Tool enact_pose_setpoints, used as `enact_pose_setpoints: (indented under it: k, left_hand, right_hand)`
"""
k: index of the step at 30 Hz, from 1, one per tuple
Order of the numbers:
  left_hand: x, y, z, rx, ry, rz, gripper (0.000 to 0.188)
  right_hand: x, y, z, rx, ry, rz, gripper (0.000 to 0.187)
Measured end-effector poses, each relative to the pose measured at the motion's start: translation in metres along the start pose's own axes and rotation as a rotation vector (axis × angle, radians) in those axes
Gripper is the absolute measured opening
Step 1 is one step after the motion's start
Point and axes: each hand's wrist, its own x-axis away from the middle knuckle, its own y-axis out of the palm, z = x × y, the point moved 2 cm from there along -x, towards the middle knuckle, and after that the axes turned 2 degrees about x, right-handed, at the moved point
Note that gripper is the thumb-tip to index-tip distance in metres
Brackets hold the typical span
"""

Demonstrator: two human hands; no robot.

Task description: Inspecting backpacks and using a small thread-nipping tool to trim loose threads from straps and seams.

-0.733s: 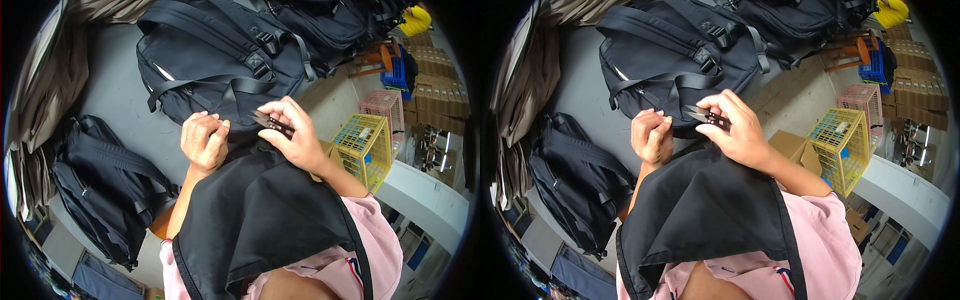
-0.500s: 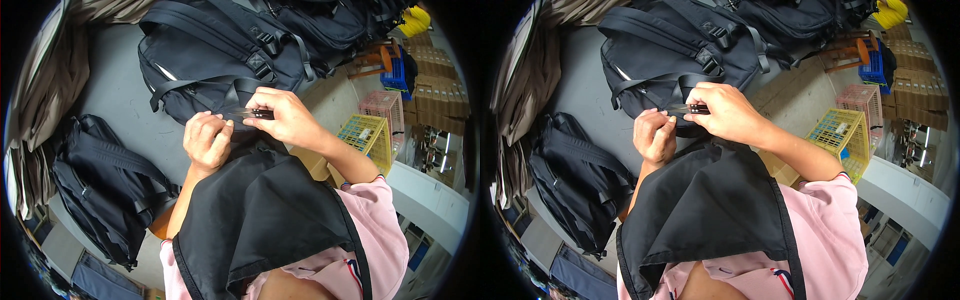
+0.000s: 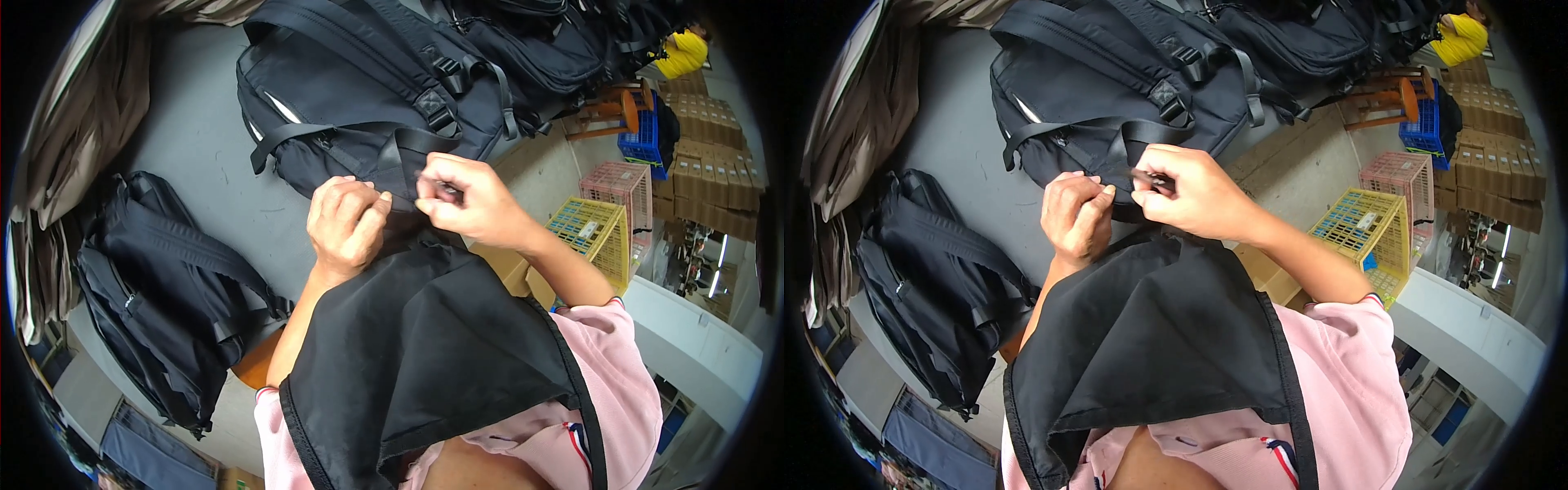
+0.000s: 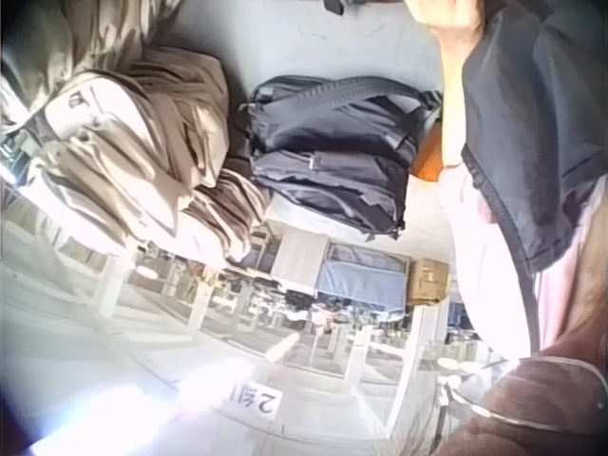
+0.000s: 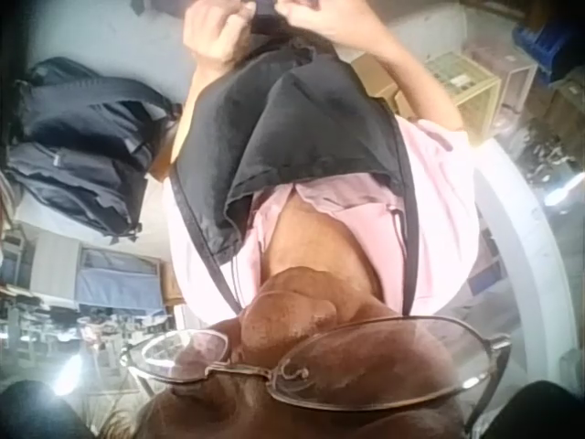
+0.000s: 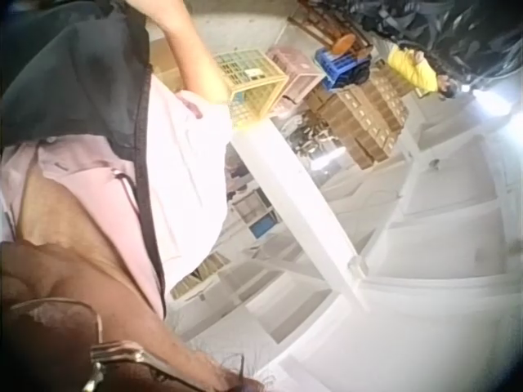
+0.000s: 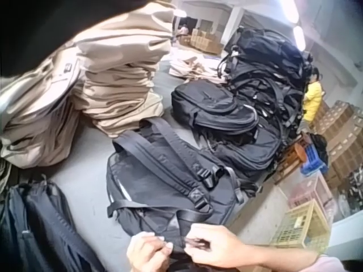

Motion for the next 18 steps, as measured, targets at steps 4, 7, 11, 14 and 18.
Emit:
enact_pose_setpoints:
  k: [4, 7, 11, 14, 18]
  left_hand:
    - [0.003, 0.000, -0.003, 0.022, -0.058, 0.059, 0.015]
    - [0.000, 0.001, -0.003, 0.029, -0.081, 0.053, 0.014]
    - [0.001, 0.001, -0.005, 0.042, -0.070, 0.038, 0.011]
    - [0.001, -0.001, -0.003, 0.022, -0.078, 0.033, 0.012]
    - [0.001, 0.001, -0.003, 0.031, -0.075, 0.033, 0.012]
  right_hand:
    - [0.012, -0.007, 0.004, -0.406, 0.117, -0.013, 0.017]
    - [0.013, -0.016, -0.007, 0.080, 0.014, 0.167, 0.019]
    - [0.018, -0.017, -0.014, 0.192, 0.063, 0.102, 0.017]
    - [0.018, -0.015, -0.009, 0.158, -0.020, 0.109, 0.018]
    - [0.015, -0.014, -0.011, 0.191, -0.027, 0.067, 0.017]
